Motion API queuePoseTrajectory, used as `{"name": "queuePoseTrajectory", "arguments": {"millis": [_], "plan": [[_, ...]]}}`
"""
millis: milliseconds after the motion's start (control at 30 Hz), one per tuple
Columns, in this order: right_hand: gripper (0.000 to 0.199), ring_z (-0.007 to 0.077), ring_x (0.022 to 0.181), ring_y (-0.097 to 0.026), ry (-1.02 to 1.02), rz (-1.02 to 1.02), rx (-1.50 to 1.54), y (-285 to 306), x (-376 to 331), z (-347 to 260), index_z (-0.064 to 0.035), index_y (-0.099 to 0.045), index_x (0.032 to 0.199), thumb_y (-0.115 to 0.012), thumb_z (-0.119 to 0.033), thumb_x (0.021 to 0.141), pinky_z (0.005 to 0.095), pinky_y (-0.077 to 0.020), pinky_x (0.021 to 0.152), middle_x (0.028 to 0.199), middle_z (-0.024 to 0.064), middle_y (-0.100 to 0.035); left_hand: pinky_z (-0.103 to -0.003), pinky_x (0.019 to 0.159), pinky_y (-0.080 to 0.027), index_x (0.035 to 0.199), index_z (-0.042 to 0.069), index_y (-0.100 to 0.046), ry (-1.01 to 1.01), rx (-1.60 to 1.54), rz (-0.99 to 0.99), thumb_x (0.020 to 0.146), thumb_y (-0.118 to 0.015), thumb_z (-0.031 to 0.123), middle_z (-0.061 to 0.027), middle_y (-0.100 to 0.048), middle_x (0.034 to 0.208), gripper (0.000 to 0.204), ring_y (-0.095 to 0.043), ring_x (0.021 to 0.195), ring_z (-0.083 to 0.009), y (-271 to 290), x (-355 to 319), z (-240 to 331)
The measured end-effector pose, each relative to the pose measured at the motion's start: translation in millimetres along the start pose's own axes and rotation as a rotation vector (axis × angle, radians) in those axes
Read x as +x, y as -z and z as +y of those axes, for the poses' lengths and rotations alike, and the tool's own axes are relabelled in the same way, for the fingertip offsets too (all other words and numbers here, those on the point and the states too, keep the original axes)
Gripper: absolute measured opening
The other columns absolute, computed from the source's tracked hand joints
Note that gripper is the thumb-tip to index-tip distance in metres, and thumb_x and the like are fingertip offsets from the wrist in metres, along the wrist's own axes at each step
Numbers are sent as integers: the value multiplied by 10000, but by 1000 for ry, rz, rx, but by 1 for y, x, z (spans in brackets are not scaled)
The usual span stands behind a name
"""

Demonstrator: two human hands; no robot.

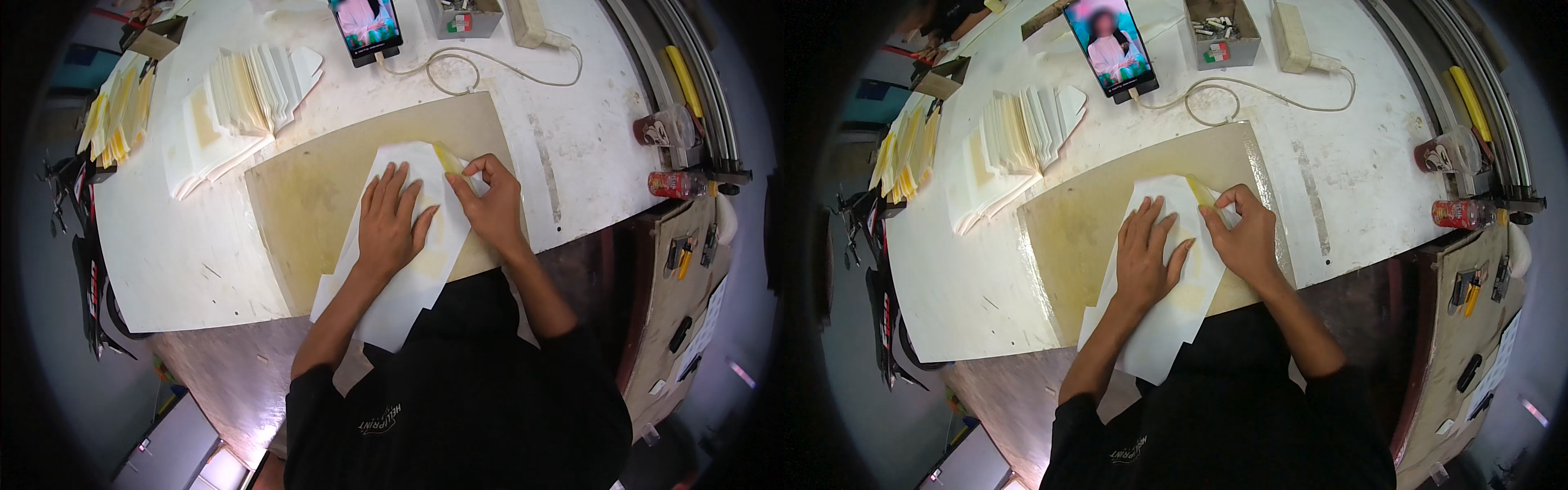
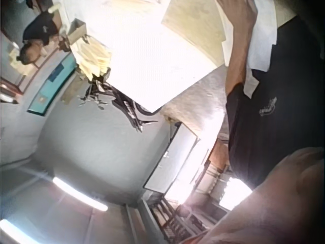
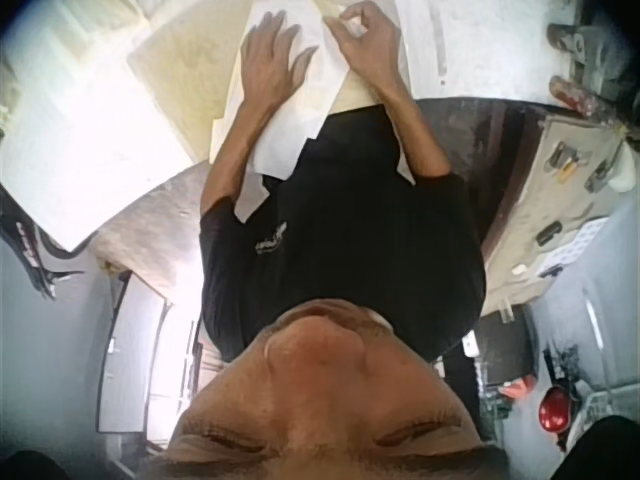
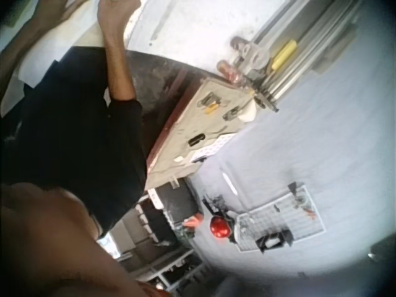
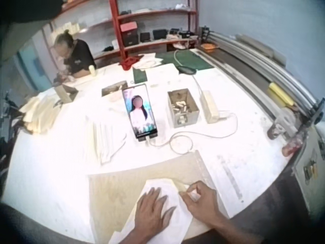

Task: The person peels yellow stickers from white backing sheets on a workbench, then flips and stacks the sheets. The person handles the sheets one at a time, smoothing and aligning them before stacking.

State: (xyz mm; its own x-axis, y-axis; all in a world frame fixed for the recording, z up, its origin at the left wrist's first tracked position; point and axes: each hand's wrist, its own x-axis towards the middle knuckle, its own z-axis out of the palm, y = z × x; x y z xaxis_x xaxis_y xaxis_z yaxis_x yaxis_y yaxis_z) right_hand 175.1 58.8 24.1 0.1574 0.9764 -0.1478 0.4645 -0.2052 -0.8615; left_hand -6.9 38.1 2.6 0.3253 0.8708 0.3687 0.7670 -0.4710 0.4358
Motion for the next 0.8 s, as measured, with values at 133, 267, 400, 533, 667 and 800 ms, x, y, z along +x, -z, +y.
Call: {"name": "queuePoseTrajectory", "arguments": {"millis": [133, 267, 400, 533, 667, 800], "plan": [[269, 179, 642, -624, 125, 116, -17, -10, 1, -7, -10, -620, 995, -775, -70, 783, 315, -480, 601, 719, 115, -641, -539, 1149, -284, 1351, -16, -533, 34, 5, -148, 899, -691, 295, -233, -416, 1510, 572, -359, 1429, -402, -5, -5, -8], [325, 291, 683, -699, 178, 100, -154, -12, 3, -9, -5, -633, 1082, -750, -67, 785, 371, -529, 620, 772, 183, -691, -544, 1182, -200, 1456, -27, -428, 48, 53, -236, 946, -595, 413, -250, -343, 1554, 693, -300, 1459, -408, -2, -1, -4], [324, 390, 669, -687, 244, 75, -304, -19, -2, -4, 18, -619, 1115, -702, -55, 810, 447, -555, 622, 831, 237, -693, -535, 1199, -142, 1481, -35, -391, 79, 85, -286, 965, -524, 480, -253, -292, 1580, 741, -256, 1481, -393, -2, 0, -5], [289, 376, 660, -686, 311, 143, -369, -22, -6, -6, 16, -631, 1096, -683, -35, 816, 438, -555, 606, 804, 224, -692, -530, 1201, -138, 1481, -34, -391, 83, 83, -292, 966, -520, 483, -248, -283, 1585, 741, -245, 1488, -381, 0, 1, -4], [268, 370, 654, -685, 348, 293, -494, -18, -2, 7, 15, -642, 1089, -663, -14, 823, 426, -559, 596, 806, 218, -694, -527, 1204, -135, 1479, -37, -393, 84, 84, -288, 969, -523, 478, -242, -288, 1585, 737, -241, 1490, -374, -1, 1, -4], [189, 272, 655, -703, 123, 367, -327, 44, 12, 7, 21, -651, 1042, -661, 2, 854, 371, -566, 593, 847, 183, -720, -526, 1204, -136, 1473, -44, -398, 89, 80, -285, 972, -524, 476, -236, -299, 1582, 733, -243, 1490, -372, -1, 1, -2]]}}
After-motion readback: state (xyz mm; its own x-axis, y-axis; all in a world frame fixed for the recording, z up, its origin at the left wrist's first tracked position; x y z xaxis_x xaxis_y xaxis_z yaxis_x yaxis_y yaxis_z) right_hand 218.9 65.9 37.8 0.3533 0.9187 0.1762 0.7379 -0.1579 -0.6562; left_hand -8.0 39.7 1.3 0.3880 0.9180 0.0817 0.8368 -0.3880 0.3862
